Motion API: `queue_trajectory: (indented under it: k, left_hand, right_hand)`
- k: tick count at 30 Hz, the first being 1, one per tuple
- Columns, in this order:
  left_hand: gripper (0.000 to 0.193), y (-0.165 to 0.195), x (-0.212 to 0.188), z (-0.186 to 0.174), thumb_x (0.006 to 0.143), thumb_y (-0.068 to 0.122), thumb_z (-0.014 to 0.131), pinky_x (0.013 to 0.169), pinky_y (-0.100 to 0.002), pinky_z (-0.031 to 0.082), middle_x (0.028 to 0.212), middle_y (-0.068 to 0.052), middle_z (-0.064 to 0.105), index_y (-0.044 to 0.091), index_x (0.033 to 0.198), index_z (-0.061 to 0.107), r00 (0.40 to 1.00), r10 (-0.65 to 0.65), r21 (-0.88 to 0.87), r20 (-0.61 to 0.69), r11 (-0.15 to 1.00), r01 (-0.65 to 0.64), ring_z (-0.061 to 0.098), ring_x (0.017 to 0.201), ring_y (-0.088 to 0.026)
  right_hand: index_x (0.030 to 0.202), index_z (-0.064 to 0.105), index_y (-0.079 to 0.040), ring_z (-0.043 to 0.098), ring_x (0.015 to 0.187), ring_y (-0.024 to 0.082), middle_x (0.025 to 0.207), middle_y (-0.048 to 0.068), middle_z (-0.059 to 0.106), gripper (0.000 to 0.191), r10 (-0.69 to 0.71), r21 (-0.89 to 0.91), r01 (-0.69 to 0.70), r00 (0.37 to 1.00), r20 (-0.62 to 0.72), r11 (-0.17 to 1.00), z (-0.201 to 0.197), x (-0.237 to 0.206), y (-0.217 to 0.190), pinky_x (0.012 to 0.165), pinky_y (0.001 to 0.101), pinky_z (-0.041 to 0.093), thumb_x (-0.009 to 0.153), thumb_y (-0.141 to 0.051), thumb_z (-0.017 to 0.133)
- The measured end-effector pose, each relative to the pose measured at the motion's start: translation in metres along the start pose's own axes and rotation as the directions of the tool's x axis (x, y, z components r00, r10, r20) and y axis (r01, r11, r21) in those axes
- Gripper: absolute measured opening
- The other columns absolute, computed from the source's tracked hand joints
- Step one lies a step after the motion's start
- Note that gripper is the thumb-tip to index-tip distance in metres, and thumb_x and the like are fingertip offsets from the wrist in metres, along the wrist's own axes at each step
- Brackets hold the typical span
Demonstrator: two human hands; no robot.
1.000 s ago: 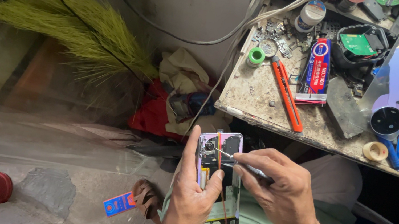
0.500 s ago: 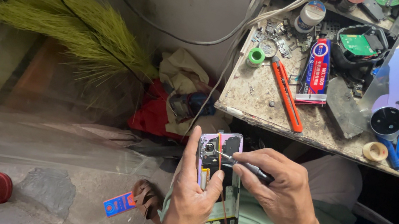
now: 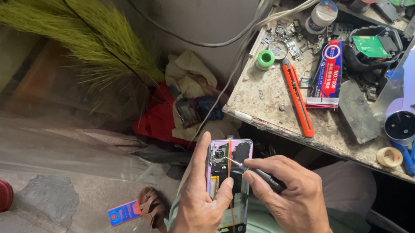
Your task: The person holds a disassembled smartphone on their lap, secured with a rubber band, and applies adhesive from a small bottle along the phone's frame edge. They then use a small tool to press and work along the frame seam, repositioning the phone repeatedly while continuing the repair.
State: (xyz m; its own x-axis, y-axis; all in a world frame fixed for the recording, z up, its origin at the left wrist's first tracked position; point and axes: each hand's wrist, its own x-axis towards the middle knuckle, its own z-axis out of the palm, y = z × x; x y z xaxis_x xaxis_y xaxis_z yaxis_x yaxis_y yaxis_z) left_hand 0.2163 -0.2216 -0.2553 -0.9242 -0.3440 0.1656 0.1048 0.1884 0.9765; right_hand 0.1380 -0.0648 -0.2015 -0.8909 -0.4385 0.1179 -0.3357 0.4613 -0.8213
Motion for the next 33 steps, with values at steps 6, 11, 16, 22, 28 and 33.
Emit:
queue_trajectory:
  k: [6,11,16,22,28,33]
  left_hand:
    - [0.084,0.006,0.002,0.001,0.092,0.003,0.067,0.092,-0.031,0.054,0.121,-0.013,0.066,0.003,0.162,0.02,0.99,-0.137,-0.103,0.03,0.985,0.139,0.066,0.101,-0.018]
    - [0.089,0.005,0.002,0.0,0.091,0.002,0.067,0.091,-0.032,0.055,0.121,-0.013,0.066,0.002,0.162,0.014,0.99,-0.134,-0.08,0.04,0.987,0.136,0.067,0.101,-0.019]
    - [0.088,0.004,0.001,0.0,0.091,0.001,0.066,0.093,-0.033,0.054,0.124,-0.015,0.065,0.001,0.162,0.013,0.993,-0.11,-0.097,0.039,0.989,0.114,0.067,0.104,-0.02]
    - [0.088,0.004,0.0,0.001,0.091,0.003,0.066,0.091,-0.032,0.056,0.12,-0.015,0.067,0.002,0.162,0.013,0.982,-0.18,-0.118,0.051,0.976,0.185,0.068,0.101,-0.02]
    - [0.088,0.002,0.0,0.001,0.091,0.002,0.066,0.095,-0.034,0.055,0.127,-0.019,0.065,0.001,0.161,0.015,0.993,-0.113,-0.073,0.025,0.991,0.115,0.068,0.107,-0.023]
    - [0.089,0.0,-0.006,0.007,0.09,-0.004,0.065,0.097,-0.041,0.054,0.13,-0.03,0.062,-0.001,0.161,0.014,0.999,0.04,0.073,-0.004,0.997,-0.04,0.069,0.115,-0.036]
  right_hand:
    - [0.104,0.079,-0.008,0.067,0.068,0.007,0.09,0.003,0.074,0.026,-0.024,0.017,0.025,0.999,-0.027,1.0,-0.004,-0.003,-0.002,0.056,0.0216,0.052,0.079,-0.008,0.082]
    - [0.103,0.079,-0.013,0.063,0.073,0.006,0.096,0.001,0.071,0.027,-0.144,-0.007,0.143,0.986,-0.087,0.99,0.004,-0.006,0.002,0.059,0.022,0.049,0.078,-0.003,0.083]
    - [0.103,0.079,-0.012,0.062,0.073,0.007,0.096,0.001,0.069,0.028,-0.138,-0.003,0.138,0.987,-0.086,0.99,0.007,-0.006,0.004,0.059,0.0224,0.05,0.078,-0.001,0.083]
    - [0.104,0.078,-0.012,0.065,0.075,0.009,0.096,0.001,0.069,0.029,-0.155,-0.009,0.155,0.985,-0.072,0.988,0.007,-0.006,0.004,0.061,0.0231,0.052,0.077,-0.001,0.082]
    - [0.102,0.078,-0.013,0.067,0.075,0.011,0.094,0.001,0.069,0.028,-0.162,-0.068,0.158,0.985,-0.061,0.985,0.006,-0.005,0.001,0.063,0.0251,0.054,0.077,-0.003,0.083]
    - [0.105,0.076,-0.012,0.067,0.079,0.021,0.095,0.004,0.068,0.028,-0.323,-0.2,0.312,0.946,-0.026,0.929,-0.005,-0.005,-0.006,0.067,0.0314,0.054,0.077,-0.008,0.082]
